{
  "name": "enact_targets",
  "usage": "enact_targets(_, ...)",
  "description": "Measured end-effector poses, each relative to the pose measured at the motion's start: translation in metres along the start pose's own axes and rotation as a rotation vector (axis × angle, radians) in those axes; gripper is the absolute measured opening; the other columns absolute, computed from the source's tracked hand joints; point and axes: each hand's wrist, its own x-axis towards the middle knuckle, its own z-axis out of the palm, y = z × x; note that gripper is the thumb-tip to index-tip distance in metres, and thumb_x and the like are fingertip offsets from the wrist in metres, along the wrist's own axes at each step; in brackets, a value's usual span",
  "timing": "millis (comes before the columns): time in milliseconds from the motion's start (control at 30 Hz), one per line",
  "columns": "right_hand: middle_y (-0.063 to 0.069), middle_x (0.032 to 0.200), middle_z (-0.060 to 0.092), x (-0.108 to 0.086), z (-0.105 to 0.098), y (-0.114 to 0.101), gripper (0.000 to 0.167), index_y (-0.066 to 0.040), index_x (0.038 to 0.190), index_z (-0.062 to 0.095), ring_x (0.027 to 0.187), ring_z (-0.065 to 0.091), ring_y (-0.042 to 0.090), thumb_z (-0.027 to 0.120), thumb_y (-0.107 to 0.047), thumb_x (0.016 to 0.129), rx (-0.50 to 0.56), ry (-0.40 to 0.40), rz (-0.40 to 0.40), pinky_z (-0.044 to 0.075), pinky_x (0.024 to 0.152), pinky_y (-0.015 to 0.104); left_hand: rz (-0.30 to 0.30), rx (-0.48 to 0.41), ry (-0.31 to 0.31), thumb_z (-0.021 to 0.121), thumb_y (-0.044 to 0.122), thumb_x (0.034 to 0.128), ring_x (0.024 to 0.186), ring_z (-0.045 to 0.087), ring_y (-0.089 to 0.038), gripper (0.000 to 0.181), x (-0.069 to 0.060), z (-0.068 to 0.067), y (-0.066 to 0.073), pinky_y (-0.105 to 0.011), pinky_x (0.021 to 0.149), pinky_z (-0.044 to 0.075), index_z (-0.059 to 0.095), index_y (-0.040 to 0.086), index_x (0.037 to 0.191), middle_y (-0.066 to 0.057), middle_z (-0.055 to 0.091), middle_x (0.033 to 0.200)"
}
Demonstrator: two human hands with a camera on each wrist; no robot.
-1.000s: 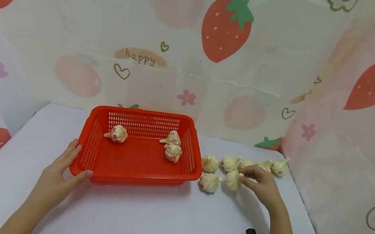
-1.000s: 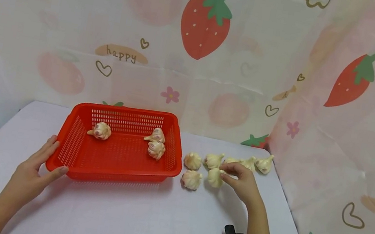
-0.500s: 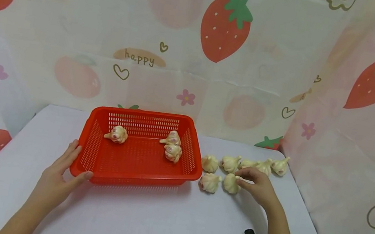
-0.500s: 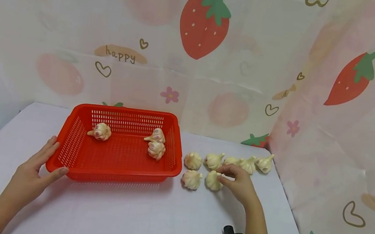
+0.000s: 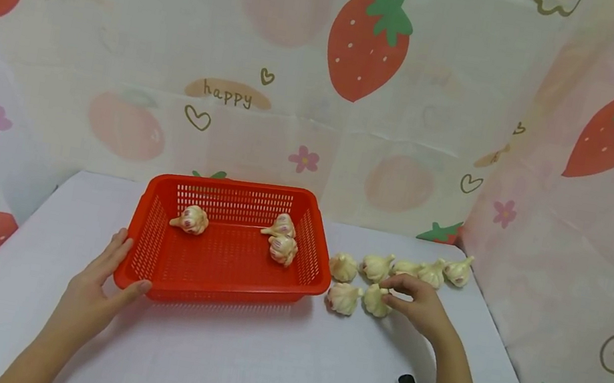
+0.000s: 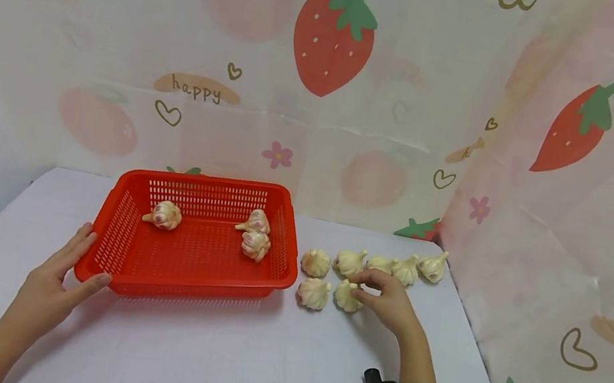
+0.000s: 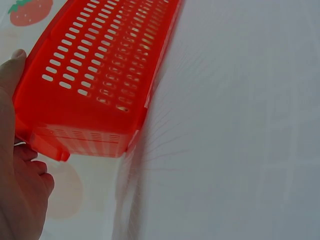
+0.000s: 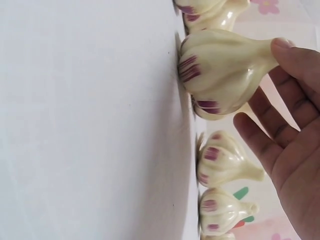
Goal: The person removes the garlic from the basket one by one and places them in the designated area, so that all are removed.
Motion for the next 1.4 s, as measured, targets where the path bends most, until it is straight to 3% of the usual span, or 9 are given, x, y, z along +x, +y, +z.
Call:
enact_targets(267, 0.007, 0.117, 0.073, 0.0017, 0.0051, 0.0022, 0.024, -0.012, 0.113, 0.076, 0.122, 0.062, 0.037, 0.08, -0.015, 0.089, -0.031, 0.005, -0.033, 0.046, 0.105, 0.066, -0.009, -0.014, -0.005, 0.074, 0.045, 0.093, 0.157, 0.02, -0.036, 0.09, -0.0006, -0.0001, -0.0001, -0.074, 0.104, 0.039, 0.025, 0.019, 0.164, -0.002, 0.017, 0.172)
enact_targets(467, 0.005, 0.118, 0.073, 0.0024, 0.0086, 0.003, 0.025, -0.013, 0.115, 0.075, 0.125, 0.059, 0.036, 0.079, -0.019, 0.091, -0.029, 0.001, -0.008, 0.043, 0.107, 0.067, -0.015, -0.006, -0.007, 0.074, 0.045, 0.0932, 0.157, 0.02, -0.036, 0.09, -0.0003, -0.0009, 0.0014, -0.074, 0.103, 0.04, 0.024, 0.02, 0.164, -0.001, 0.016, 0.172)
enact_targets(1400, 0.01, 0.131, 0.069, 0.0023, 0.0056, 0.0062, 0.03, -0.008, 0.12, 0.074, 0.132, 0.055, 0.042, 0.077, -0.019, 0.093, -0.02, -0.023, 0.019, 0.038, 0.111, 0.07, -0.009, -0.007, 0.001, 0.076, 0.043, 0.0919, 0.157, 0.02, -0.034, 0.091, -0.0004, -0.0023, 0.0043, -0.072, 0.107, 0.038, 0.027, 0.017, 0.163, -0.003, 0.019, 0.171)
